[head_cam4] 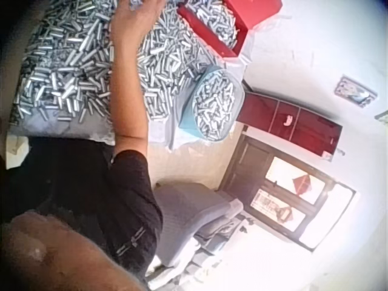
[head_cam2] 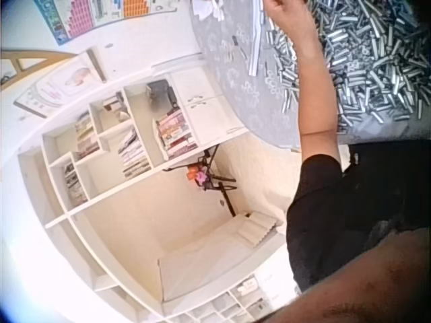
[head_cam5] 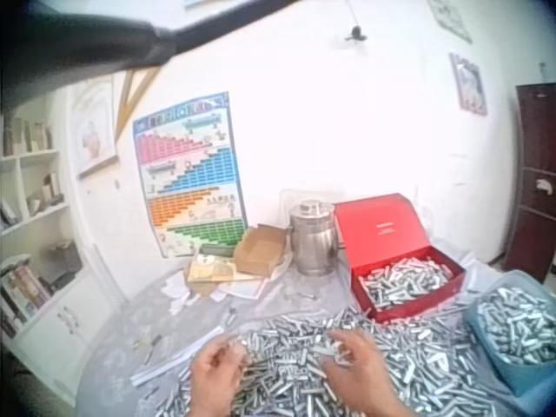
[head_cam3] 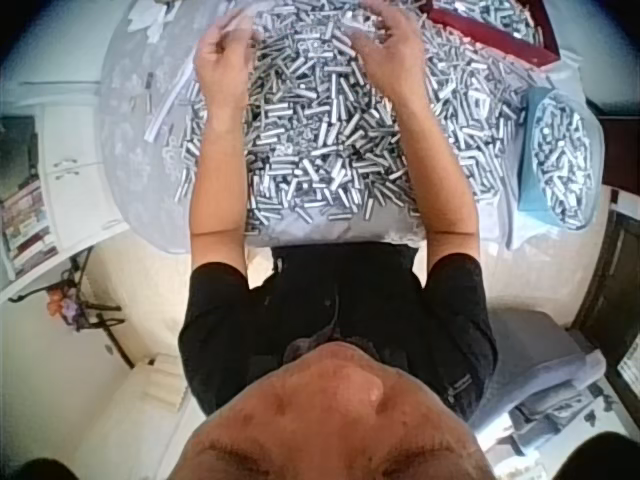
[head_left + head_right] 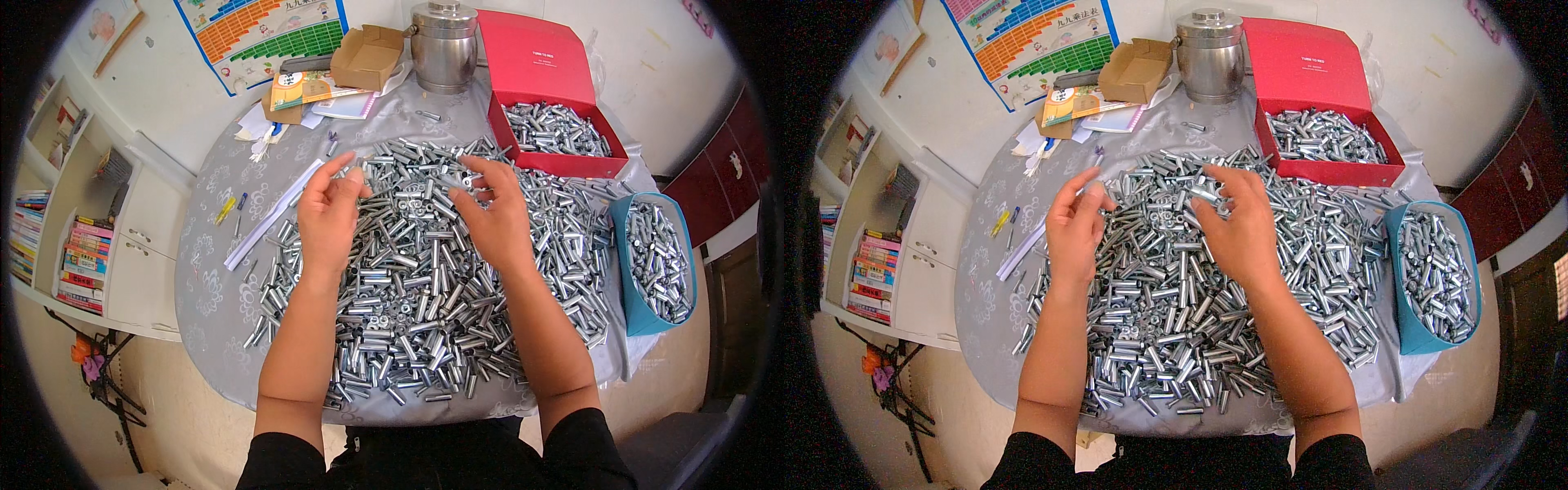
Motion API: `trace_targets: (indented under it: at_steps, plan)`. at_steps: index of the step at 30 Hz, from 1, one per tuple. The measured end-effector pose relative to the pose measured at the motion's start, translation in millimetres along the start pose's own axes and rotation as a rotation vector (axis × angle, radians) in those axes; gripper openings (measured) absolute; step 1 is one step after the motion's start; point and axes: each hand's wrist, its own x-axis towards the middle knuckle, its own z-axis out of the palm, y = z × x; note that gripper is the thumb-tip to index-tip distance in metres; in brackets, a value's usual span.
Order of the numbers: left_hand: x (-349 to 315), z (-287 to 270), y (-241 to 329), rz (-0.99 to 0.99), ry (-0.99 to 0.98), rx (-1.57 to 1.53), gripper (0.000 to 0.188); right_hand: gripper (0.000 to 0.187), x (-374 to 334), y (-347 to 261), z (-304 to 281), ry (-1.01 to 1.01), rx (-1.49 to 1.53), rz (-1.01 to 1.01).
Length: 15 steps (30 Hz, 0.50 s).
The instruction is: The person sits at a table covered with a large pile of small, cylindrical metal parts. They repeatedly pick up two pieces, fit them together by hand, and place the assembled unit back onto the pile. The task continues for the duration of the clip, with the person handling the parts one pair at a time.
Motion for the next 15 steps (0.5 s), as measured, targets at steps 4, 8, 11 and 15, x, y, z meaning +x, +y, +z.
trace_targets:
  at_steps: [4, 8, 11, 15]
  plan:
    - [-1, 0, 6, -0.006, 0.062, -0.03, 0.03, 0.015, 3, 1, -16, -0.525, 0.13, 0.069]
    - [1, -2, 2, 0.029, 0.076, -0.049, 0.03, 0.013, 4, -8, -25, -0.978, 0.16, -0.151]
    - [2, -2, -1, 0.047, 0.071, -0.052, 0.029, 0.017, -3, -10, -23, -1.131, 0.102, -0.225]
    - [1, -3, 0, 0.061, 0.079, -0.038, 0.028, 0.024, -10, -13, -21, -1.143, -0.085, -0.34]
